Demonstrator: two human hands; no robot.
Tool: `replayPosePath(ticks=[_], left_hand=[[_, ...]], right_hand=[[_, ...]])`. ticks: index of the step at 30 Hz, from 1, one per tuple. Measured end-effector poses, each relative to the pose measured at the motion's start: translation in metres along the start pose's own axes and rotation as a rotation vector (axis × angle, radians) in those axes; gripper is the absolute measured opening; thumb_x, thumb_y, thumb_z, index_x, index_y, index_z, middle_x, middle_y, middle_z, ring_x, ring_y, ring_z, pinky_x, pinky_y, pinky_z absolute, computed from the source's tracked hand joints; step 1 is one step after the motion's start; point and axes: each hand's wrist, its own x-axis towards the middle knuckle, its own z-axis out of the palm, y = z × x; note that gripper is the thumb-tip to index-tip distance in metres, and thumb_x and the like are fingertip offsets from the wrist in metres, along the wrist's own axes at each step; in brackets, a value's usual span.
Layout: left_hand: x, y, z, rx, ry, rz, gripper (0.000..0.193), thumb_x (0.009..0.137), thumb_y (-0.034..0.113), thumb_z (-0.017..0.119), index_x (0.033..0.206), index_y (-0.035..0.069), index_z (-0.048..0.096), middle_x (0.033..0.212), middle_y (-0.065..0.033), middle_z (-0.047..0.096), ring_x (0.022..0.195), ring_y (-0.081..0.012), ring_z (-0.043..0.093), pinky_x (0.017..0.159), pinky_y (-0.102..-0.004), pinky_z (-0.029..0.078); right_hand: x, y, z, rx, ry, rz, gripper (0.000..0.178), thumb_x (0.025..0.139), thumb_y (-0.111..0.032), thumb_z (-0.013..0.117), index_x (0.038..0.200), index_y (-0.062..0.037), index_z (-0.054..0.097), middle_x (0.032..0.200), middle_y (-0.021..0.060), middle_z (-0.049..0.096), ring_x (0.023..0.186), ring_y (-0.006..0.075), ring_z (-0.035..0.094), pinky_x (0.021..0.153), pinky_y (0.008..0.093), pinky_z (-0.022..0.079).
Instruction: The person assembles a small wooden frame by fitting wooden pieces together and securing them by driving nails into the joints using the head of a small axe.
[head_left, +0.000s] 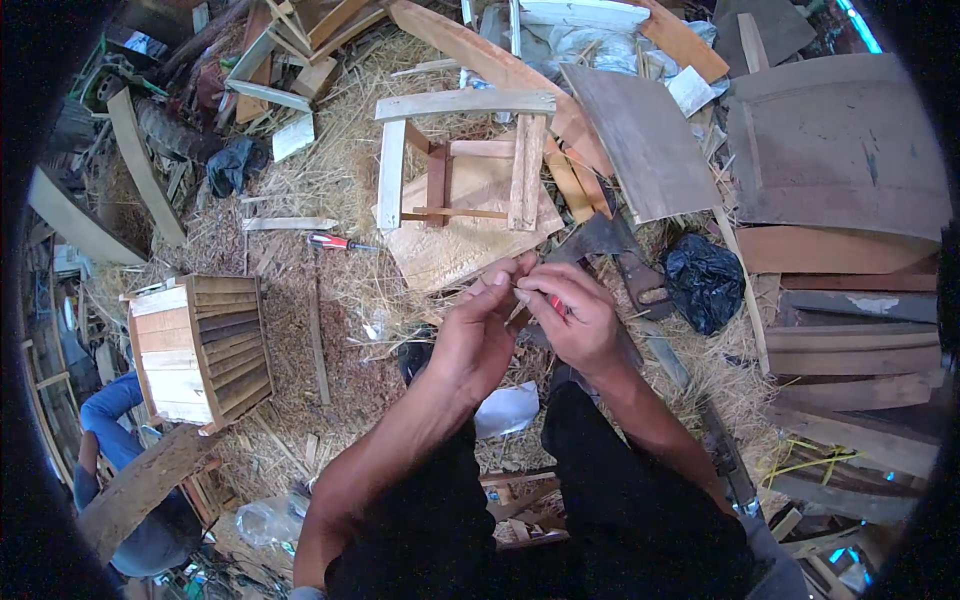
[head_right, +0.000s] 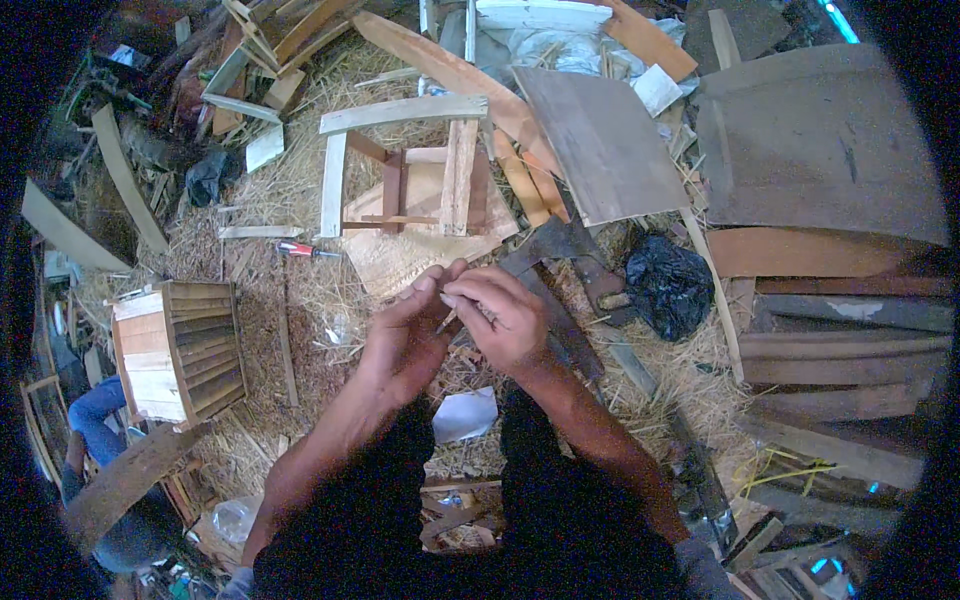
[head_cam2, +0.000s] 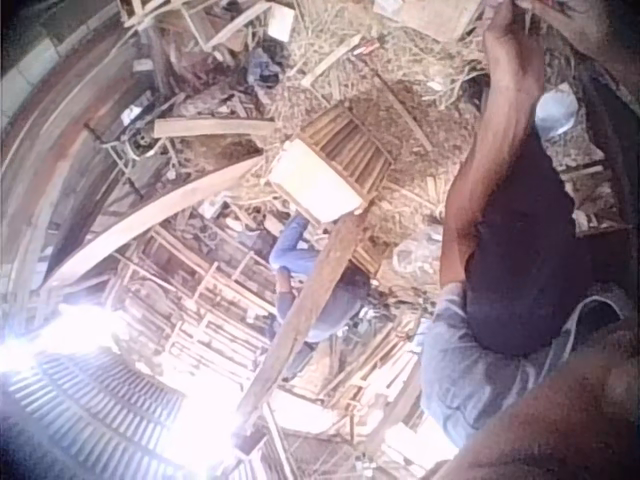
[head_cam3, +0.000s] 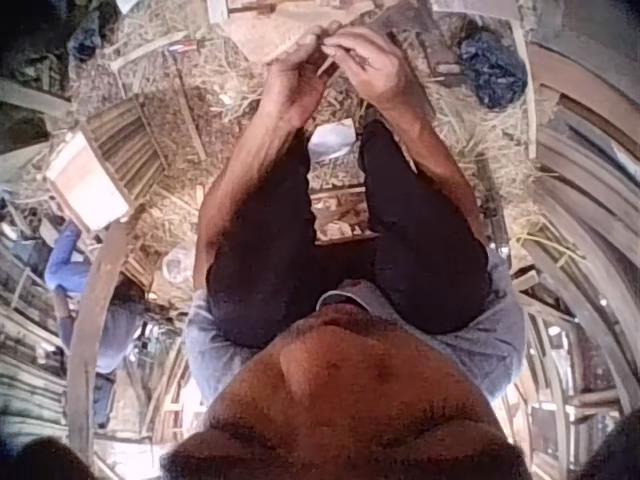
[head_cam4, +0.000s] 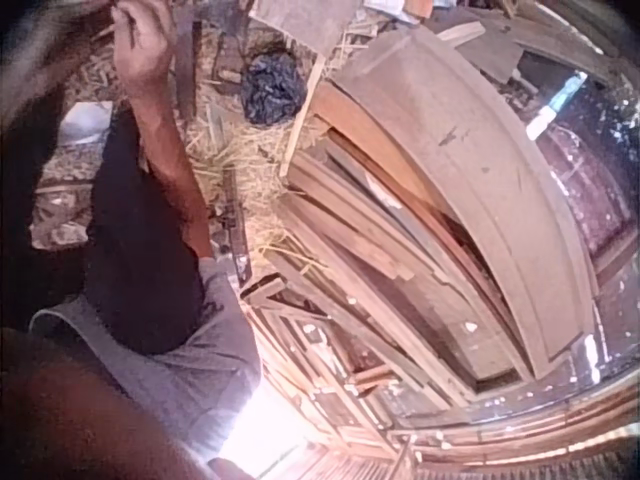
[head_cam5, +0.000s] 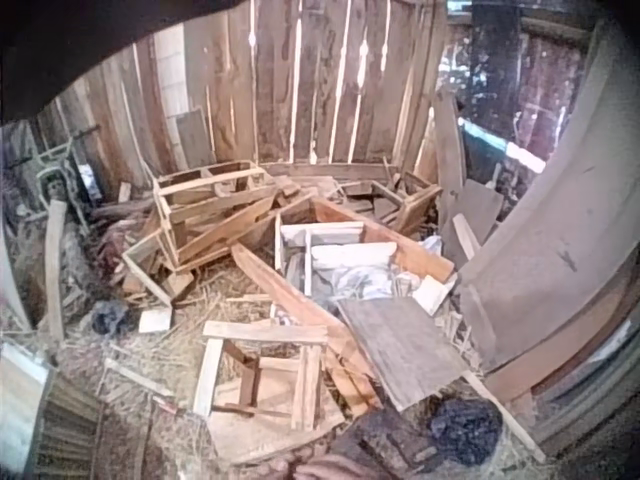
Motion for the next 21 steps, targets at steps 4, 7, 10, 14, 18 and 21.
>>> replayPosePath(ticks=[4,7,10,14,18,21], left_hand=[[0.004,-0.002,0.005,0.065,-0.061,0.004,0.033,0.098,0.025,0.057,0.126,0.007,0.058,0.130,-0.0053,0.061,0.122,-0.0175,0.053,0.105,-0.0405,0.036],[0.017,0.000,0.002,0.298,0.003,0.289,0.035,0.097,0.017,0.060,0.128,0.004,0.056,0.126,-0.0071,0.062,0.122,-0.0184,0.054,0.106,-0.0384,0.037],[0.044,0.011,-0.015,0.585,0.081,0.501,0.041,0.092,0.009,0.066,0.130,0.000,0.053,0.124,-0.0096,0.063,0.120,-0.0207,0.056,0.103,-0.0384,0.041],[0.070,0.017,-0.018,1.203,0.037,0.820,0.050,0.086,0.012,0.075,0.131,0.002,0.055,0.122,-0.0095,0.064,0.117,-0.0198,0.057,0.102,-0.0355,0.043],[0.091,0.022,-0.020,1.022,-0.042,0.732,0.028,0.088,0.014,0.073,0.110,-0.002,0.068,0.101,-0.0085,0.071,0.098,-0.0137,0.063,0.090,-0.0311,0.049],[0.101,0.032,-0.025,1.061,-0.143,0.611,0.025,0.087,0.015,0.074,0.106,-0.001,0.069,0.098,-0.0050,0.072,0.092,-0.0100,0.062,0.086,-0.0288,0.049]], right_hand=[[0.004,0.002,-0.007,0.017,-0.006,0.013,0.014,0.088,-0.005,0.068,0.100,0.0007,0.064,0.096,0.0119,0.065,0.093,0.0237,0.065,0.082,0.0330,0.051],[0.014,0.014,-0.015,0.246,0.099,0.213,0.013,0.095,-0.009,0.060,0.103,0.0016,0.062,0.096,0.0093,0.064,0.093,0.0170,0.062,0.084,0.0315,0.049],[0.047,0.011,-0.022,0.527,0.176,0.491,0.016,0.099,-0.012,0.056,0.104,0.0016,0.062,0.096,0.0048,0.064,0.091,0.0119,0.059,0.083,0.0287,0.047],[0.079,0.014,-0.017,0.445,-0.109,0.470,0.020,0.098,-0.016,0.060,0.104,0.0031,0.061,0.090,0.0039,0.065,0.082,0.0078,0.058,0.073,0.0248,0.049],[0.093,0.024,-0.015,0.222,-0.119,0.450,0.017,0.096,-0.016,0.063,0.103,0.0001,0.064,0.083,-0.0025,0.062,0.072,0.0047,0.054,0.064,0.0216,0.044],[0.099,0.029,-0.015,0.225,-0.097,0.505,0.016,0.095,-0.015,0.064,0.100,-0.0007,0.066,0.080,-0.0031,0.062,0.067,0.0036,0.052,0.059,0.0209,0.041]])
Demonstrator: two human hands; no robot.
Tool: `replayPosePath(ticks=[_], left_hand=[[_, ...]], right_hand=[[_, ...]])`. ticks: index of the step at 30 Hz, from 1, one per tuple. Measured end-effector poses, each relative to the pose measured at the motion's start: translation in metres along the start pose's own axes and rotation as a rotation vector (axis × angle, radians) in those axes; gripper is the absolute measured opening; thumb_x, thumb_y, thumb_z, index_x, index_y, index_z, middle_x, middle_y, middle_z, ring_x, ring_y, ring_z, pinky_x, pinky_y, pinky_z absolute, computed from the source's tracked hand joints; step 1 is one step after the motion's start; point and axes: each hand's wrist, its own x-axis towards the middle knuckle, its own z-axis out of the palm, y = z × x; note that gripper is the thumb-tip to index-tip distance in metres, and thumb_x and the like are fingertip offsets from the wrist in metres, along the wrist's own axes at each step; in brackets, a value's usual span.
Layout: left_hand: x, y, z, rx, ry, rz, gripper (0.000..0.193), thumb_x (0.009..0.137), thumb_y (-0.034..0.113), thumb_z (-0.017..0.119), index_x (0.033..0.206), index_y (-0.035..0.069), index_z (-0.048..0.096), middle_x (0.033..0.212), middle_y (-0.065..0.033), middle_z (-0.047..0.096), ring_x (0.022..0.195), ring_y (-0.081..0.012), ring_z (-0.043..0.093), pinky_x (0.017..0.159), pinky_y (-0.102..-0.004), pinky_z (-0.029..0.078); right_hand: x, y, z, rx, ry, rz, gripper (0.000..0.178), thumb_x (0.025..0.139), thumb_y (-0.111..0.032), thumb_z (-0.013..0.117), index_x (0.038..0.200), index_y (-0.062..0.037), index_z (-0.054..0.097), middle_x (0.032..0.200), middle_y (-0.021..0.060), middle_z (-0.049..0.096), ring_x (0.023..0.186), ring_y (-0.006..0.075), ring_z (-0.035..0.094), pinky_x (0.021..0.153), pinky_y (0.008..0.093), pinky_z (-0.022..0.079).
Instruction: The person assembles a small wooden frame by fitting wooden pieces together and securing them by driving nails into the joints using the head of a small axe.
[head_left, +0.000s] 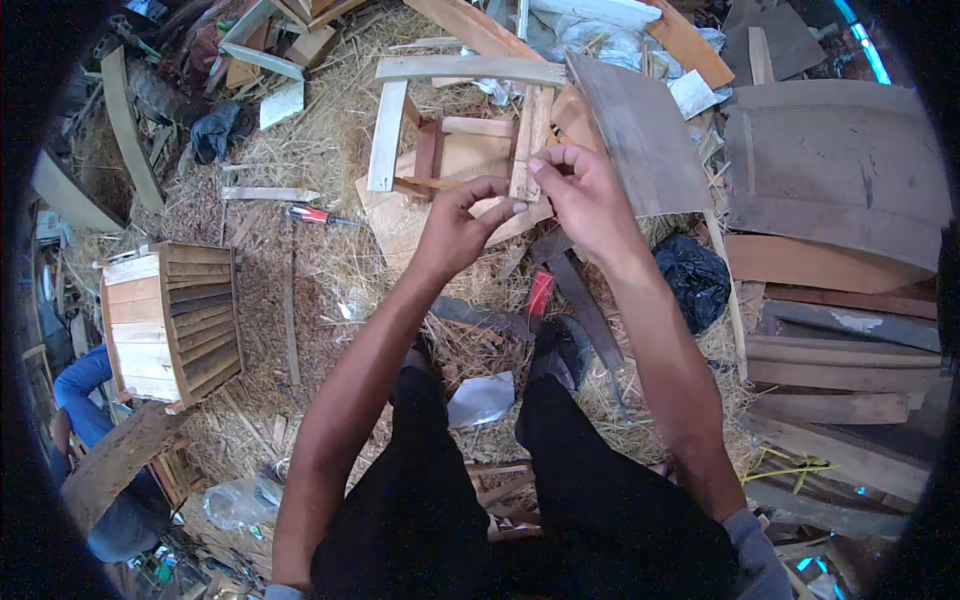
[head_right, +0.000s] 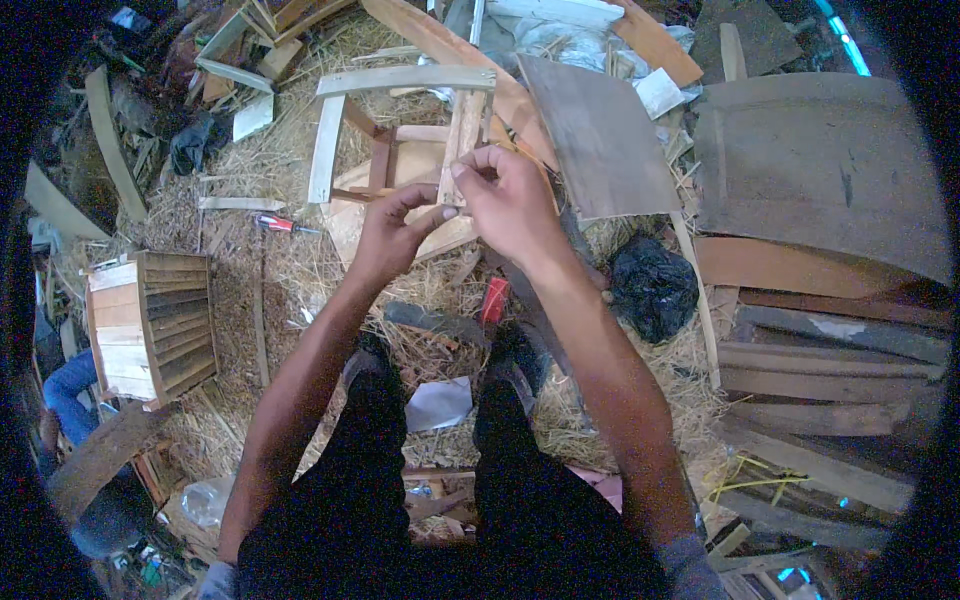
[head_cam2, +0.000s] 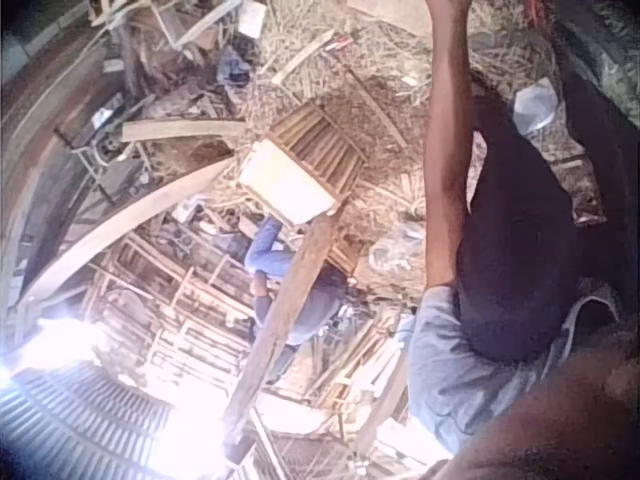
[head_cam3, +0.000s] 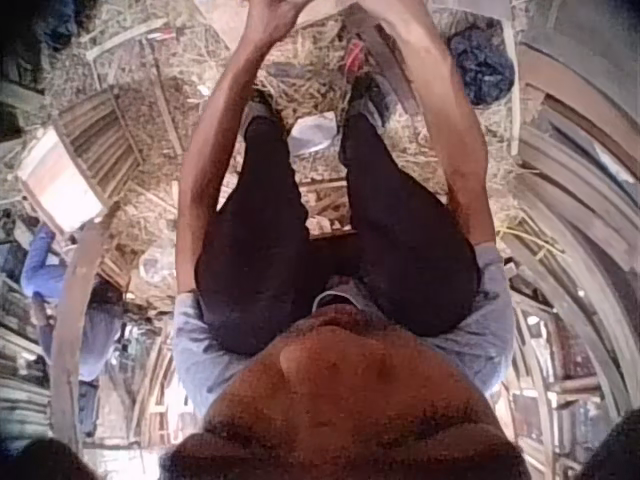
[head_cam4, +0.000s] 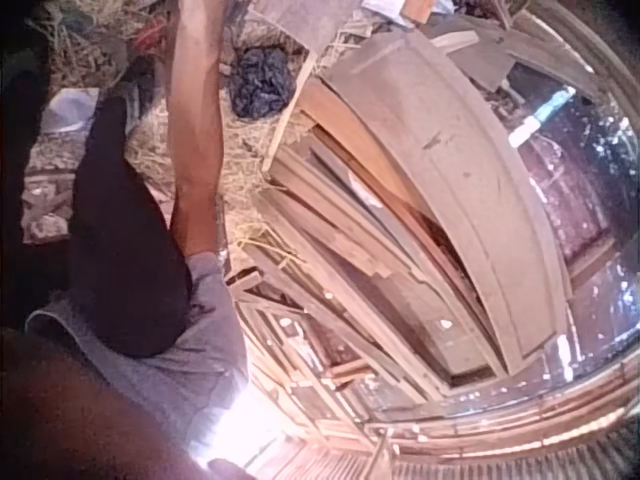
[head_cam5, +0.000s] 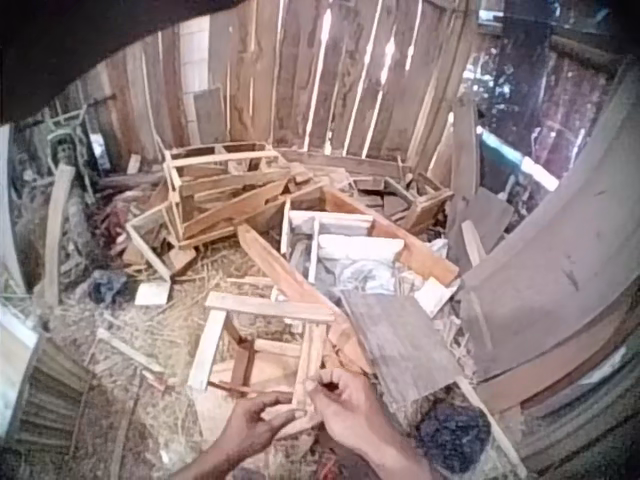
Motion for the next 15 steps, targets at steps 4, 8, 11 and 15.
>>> replayPosePath(ticks=[4,8,11,15], left_hand=[[0.009,-0.016,-0.007,0.078,-0.073,0.106,0.027,0.086,0.019,0.077,0.101,-0.002,0.070,0.093,-0.0057,0.072,0.089,-0.0103,0.062,0.083,-0.0290,0.050],[0.011,-0.028,-0.009,0.157,-0.096,0.137,0.028,0.087,0.018,0.075,0.105,-0.003,0.069,0.098,-0.0090,0.072,0.092,-0.0122,0.064,0.084,-0.0300,0.050],[0.010,-0.035,-0.012,0.150,-0.103,0.155,0.029,0.088,0.017,0.074,0.110,-0.002,0.068,0.103,-0.0125,0.072,0.096,-0.0151,0.065,0.086,-0.0315,0.051],[0.008,-0.034,-0.004,0.157,-0.068,0.119,0.029,0.090,0.016,0.071,0.113,-0.002,0.067,0.108,-0.0145,0.072,0.100,-0.0184,0.066,0.089,-0.0330,0.051]], right_hand=[[0.003,-0.004,-0.003,0.023,-0.026,0.007,0.014,0.095,-0.015,0.064,0.096,-0.0011,0.067,0.080,-0.0027,0.063,0.066,0.0032,0.052,0.058,0.0203,0.041],[0.001,-0.003,-0.008,0.015,-0.041,-0.004,0.014,0.095,-0.015,0.065,0.097,-0.0012,0.067,0.080,-0.0026,0.063,0.067,0.0033,0.052,0.058,0.0201,0.041],[0.000,-0.005,-0.006,0.022,-0.063,0.004,0.014,0.095,-0.015,0.065,0.097,-0.0016,0.067,0.080,-0.0027,0.063,0.067,0.0031,0.053,0.058,0.0200,0.041],[0.001,0.006,-0.008,-0.036,-0.031,-0.064,0.013,0.095,-0.015,0.064,0.097,-0.0021,0.066,0.078,-0.0045,0.061,0.066,0.0020,0.050,0.057,0.0195,0.040]])
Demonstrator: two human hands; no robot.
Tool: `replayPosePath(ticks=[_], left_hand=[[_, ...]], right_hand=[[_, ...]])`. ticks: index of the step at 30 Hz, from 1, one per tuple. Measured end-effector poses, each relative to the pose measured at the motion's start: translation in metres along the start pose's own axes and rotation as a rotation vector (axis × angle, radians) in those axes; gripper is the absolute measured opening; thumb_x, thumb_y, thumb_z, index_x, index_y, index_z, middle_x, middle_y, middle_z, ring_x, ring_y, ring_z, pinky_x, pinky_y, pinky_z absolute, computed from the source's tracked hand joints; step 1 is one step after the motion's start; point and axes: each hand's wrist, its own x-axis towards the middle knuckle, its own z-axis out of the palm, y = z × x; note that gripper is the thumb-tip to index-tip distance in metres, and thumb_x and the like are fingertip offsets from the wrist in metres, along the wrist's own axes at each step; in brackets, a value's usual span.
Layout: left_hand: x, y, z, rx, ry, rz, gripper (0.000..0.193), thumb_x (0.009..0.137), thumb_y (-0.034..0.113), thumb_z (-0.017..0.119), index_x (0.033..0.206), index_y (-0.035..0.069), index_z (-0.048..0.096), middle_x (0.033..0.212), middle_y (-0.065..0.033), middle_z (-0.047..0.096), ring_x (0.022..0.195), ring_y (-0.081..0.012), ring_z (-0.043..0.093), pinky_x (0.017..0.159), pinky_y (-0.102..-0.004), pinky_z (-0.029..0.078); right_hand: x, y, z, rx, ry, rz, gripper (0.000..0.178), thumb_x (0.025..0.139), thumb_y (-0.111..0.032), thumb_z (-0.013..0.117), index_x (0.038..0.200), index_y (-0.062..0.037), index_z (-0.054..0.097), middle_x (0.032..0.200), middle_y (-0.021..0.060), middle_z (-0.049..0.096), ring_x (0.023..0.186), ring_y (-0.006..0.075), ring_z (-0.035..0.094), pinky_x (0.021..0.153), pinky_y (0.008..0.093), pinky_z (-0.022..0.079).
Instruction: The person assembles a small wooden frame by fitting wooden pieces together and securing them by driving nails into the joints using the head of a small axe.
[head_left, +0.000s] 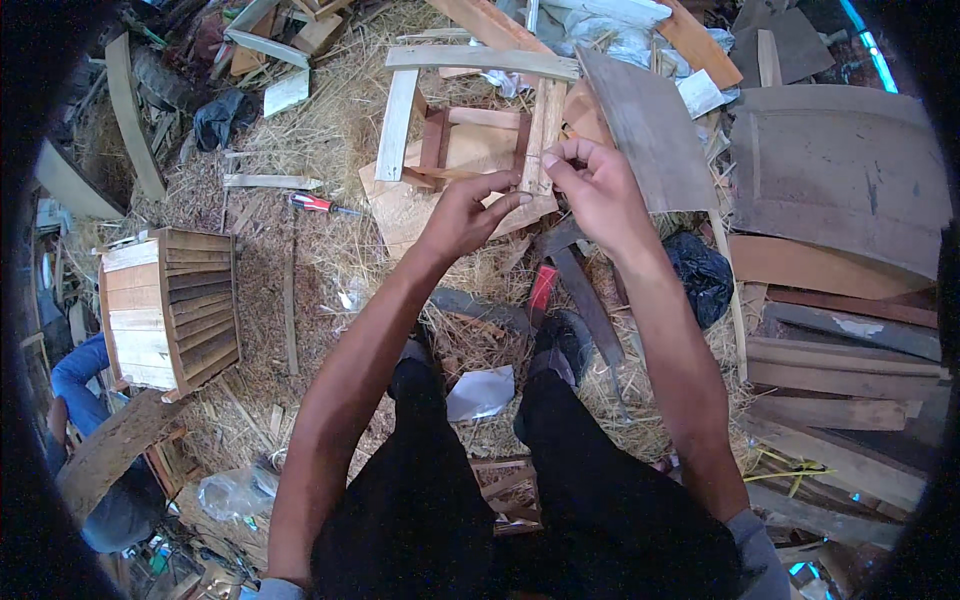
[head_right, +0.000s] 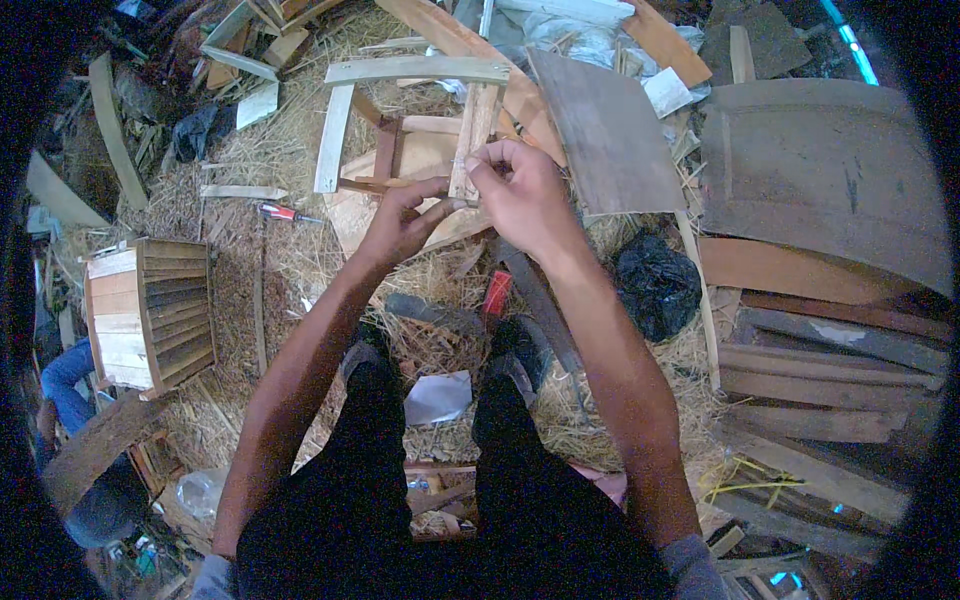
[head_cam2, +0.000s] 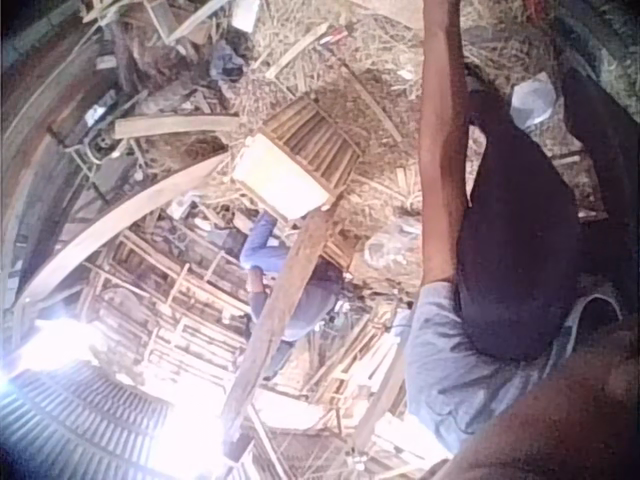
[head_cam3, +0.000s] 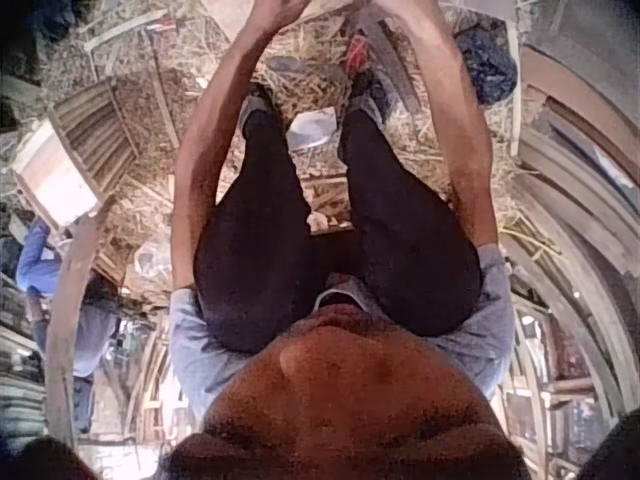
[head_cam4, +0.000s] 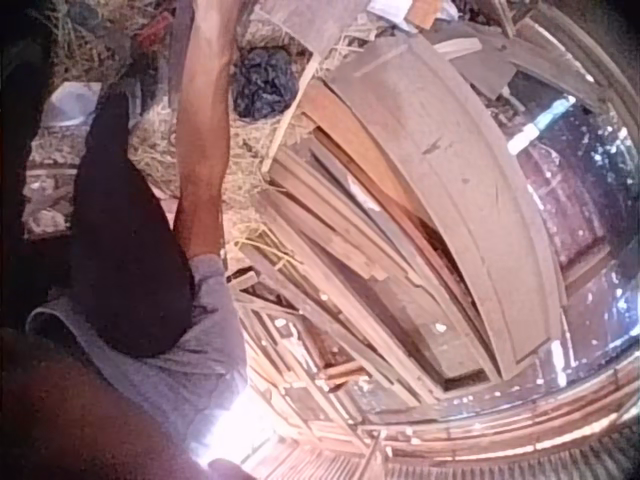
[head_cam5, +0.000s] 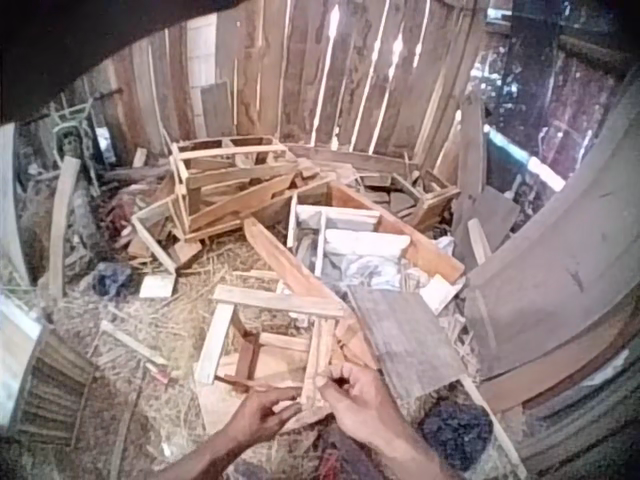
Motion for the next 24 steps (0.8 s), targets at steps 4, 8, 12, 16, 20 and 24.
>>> replayPosePath(ticks=[4,8,12,16,20,24], left_hand=[[-0.001,0.006,0.002,-0.012,0.017,0.015,0.030,0.091,0.015,0.069,0.117,-0.001,0.067,0.113,-0.0154,0.071,0.104,-0.0188,0.066,0.091,-0.0331,0.051],[-0.003,0.004,0.000,0.017,0.012,-0.023,0.032,0.091,0.016,0.069,0.118,-0.001,0.067,0.114,-0.0159,0.070,0.106,-0.0187,0.065,0.091,-0.0327,0.051],[-0.004,0.011,0.001,0.015,0.026,-0.041,0.031,0.091,0.017,0.070,0.117,-0.001,0.067,0.112,-0.0158,0.071,0.104,-0.0179,0.065,0.090,-0.0324,0.051],[-0.003,0.012,0.001,0.001,0.037,-0.036,0.030,0.092,0.016,0.070,0.117,-0.001,0.067,0.108,-0.0151,0.072,0.099,-0.0156,0.065,0.087,-0.0314,0.052],[-0.003,0.010,0.003,-0.055,0.020,-0.014,0.029,0.092,0.014,0.069,0.117,0.000,0.068,0.105,-0.0145,0.073,0.095,-0.0138,0.065,0.084,-0.0311,0.052],[-0.003,0.013,0.001,-0.032,0.018,0.020,0.028,0.092,0.013,0.068,0.116,-0.001,0.068,0.103,-0.0139,0.073,0.093,-0.0127,0.064,0.083,-0.0313,0.053]], right_hand=[[-0.001,0.000,0.001,0.030,0.051,-0.009,0.012,0.096,-0.014,0.063,0.098,-0.0018,0.065,0.077,-0.0062,0.058,0.065,0.0009,0.048,0.057,0.0185,0.038],[0.000,0.007,0.004,0.103,0.027,-0.054,0.012,0.096,-0.013,0.063,0.098,-0.0015,0.064,0.077,-0.0066,0.057,0.065,0.0003,0.047,0.056,0.0187,0.037],[-0.001,0.002,-0.001,0.012,-0.002,-0.021,0.011,0.096,-0.012,0.063,0.098,-0.0013,0.064,0.078,-0.0060,0.058,0.066,0.0007,0.048,0.057,0.0188,0.038],[-0.001,0.012,0.004,-0.113,0.012,-0.038,0.010,0.096,-0.010,0.062,0.098,-0.0003,0.063,0.079,-0.0047,0.059,0.068,0.0018,0.050,0.060,0.0191,0.040],[-0.003,0.020,0.007,-0.040,0.071,-0.119,0.015,0.092,-0.013,0.062,0.091,0.0017,0.064,0.071,-0.0017,0.060,0.061,0.0046,0.052,0.054,0.0246,0.042],[-0.002,0.025,0.007,0.028,0.030,-0.163,0.014,0.092,-0.012,0.062,0.092,0.0018,0.064,0.071,-0.0016,0.059,0.062,0.0039,0.050,0.054,0.0247,0.041]])
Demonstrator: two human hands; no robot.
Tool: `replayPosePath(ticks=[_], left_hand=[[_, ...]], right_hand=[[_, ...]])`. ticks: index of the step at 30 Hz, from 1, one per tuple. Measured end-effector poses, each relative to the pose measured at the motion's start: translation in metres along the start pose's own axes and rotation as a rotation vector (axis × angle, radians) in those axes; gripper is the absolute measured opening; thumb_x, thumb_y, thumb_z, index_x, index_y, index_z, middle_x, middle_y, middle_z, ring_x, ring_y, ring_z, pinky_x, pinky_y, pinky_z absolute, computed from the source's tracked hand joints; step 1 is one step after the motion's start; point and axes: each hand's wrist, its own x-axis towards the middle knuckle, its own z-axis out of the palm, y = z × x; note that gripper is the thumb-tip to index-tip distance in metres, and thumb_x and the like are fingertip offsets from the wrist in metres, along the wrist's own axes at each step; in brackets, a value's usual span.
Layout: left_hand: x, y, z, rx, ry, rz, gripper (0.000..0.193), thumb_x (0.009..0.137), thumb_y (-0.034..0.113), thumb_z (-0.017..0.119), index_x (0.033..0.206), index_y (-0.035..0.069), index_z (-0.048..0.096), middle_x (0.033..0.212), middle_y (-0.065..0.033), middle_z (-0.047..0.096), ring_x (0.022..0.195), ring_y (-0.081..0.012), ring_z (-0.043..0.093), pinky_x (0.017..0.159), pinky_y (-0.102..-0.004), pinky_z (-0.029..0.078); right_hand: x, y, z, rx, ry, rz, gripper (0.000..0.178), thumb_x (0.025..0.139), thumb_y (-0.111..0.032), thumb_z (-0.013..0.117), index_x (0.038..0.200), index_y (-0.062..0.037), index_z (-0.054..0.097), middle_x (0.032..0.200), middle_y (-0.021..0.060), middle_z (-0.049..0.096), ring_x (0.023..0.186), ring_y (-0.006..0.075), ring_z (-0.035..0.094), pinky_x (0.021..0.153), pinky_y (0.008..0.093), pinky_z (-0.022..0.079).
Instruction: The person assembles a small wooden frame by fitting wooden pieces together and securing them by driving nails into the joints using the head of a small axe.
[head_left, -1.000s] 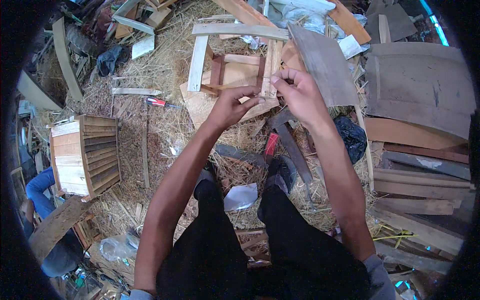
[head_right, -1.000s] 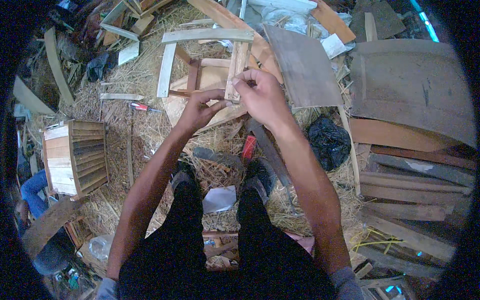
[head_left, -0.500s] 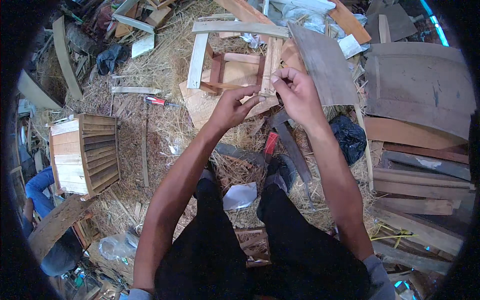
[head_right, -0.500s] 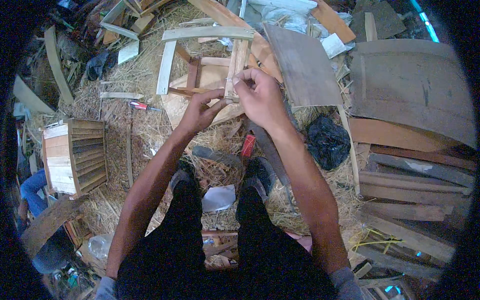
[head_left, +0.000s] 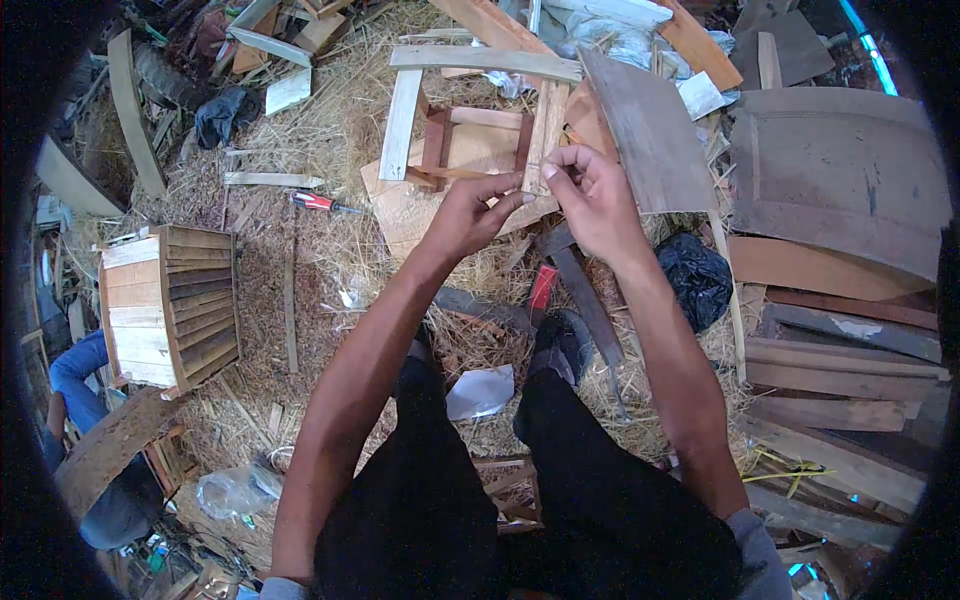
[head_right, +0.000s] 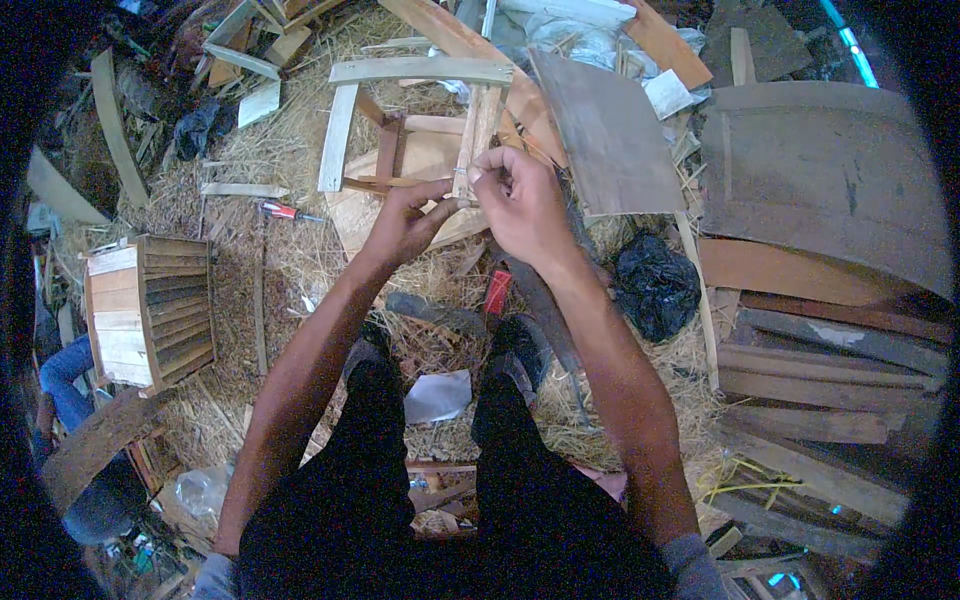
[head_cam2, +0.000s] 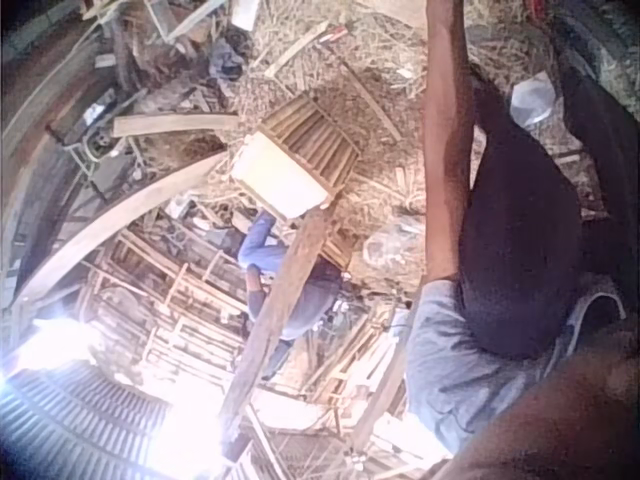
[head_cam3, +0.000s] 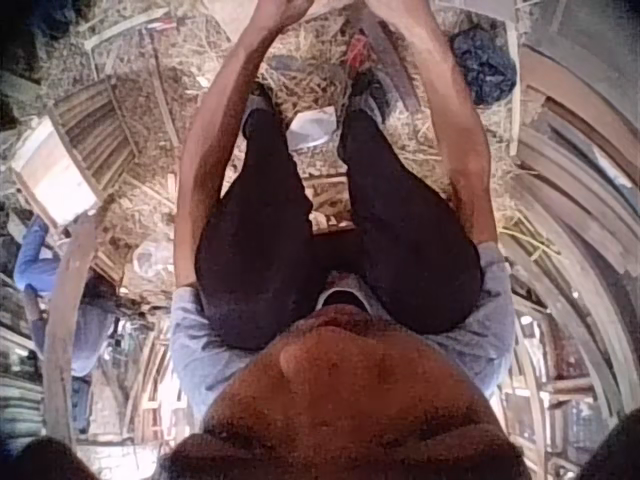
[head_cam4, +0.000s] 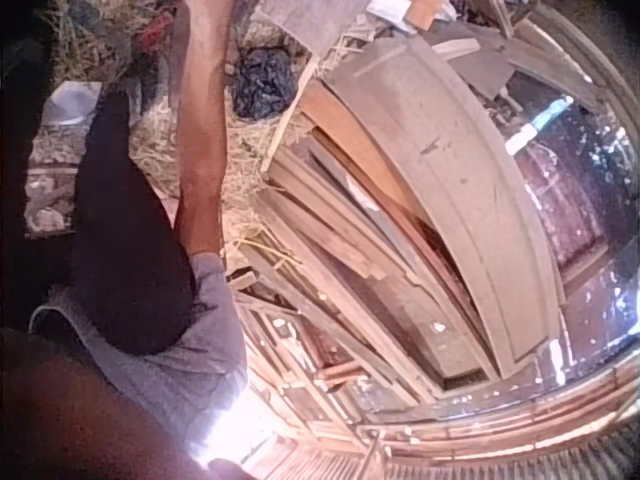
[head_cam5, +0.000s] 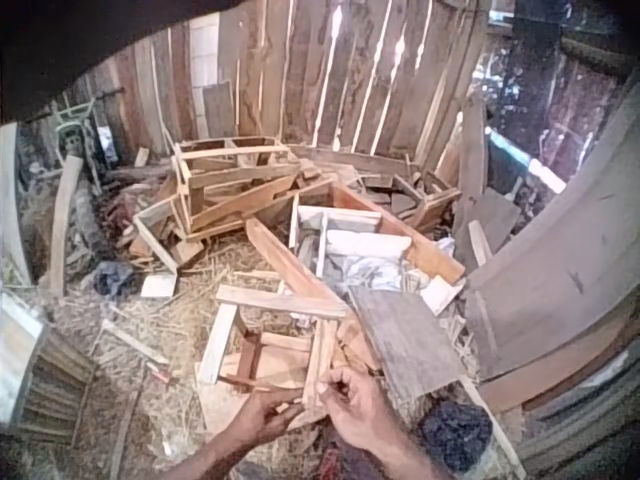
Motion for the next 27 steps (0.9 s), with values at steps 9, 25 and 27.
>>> replayPosePath(ticks=[9,25,27], left_hand=[[0.006,-0.003,0.001,-0.076,-0.108,-0.039,0.033,0.094,0.013,0.065,0.125,0.000,0.061,0.109,-0.0116,0.069,0.095,-0.0136,0.062,0.084,-0.0303,0.052],[0.002,0.003,0.019,-0.307,-0.181,-0.040,0.041,0.104,0.021,0.046,0.140,0.002,0.042,0.128,-0.0107,0.054,0.122,-0.0176,0.047,0.106,-0.0326,0.035],[0.007,0.005,0.016,-0.271,-0.195,-0.016,0.040,0.104,0.021,0.046,0.139,0.001,0.043,0.127,-0.0111,0.054,0.121,-0.0177,0.047,0.106,-0.0328,0.036]], right_hand=[[-0.001,0.008,-0.012,-0.083,-0.099,-0.067,0.010,0.097,-0.006,0.060,0.103,0.0011,0.058,0.093,-0.0001,0.059,0.084,0.0049,0.054,0.073,0.0219,0.045],[-0.001,0.007,-0.009,0.116,-0.086,-0.087,0.012,0.097,-0.009,0.060,0.101,0.0014,0.059,0.086,0.0004,0.060,0.079,0.0076,0.055,0.069,0.0249,0.046],[0.000,0.002,-0.016,0.112,-0.108,-0.031,0.010,0.097,-0.009,0.060,0.102,0.0006,0.059,0.086,-0.0009,0.059,0.078,0.0063,0.054,0.068,0.0237,0.045]])
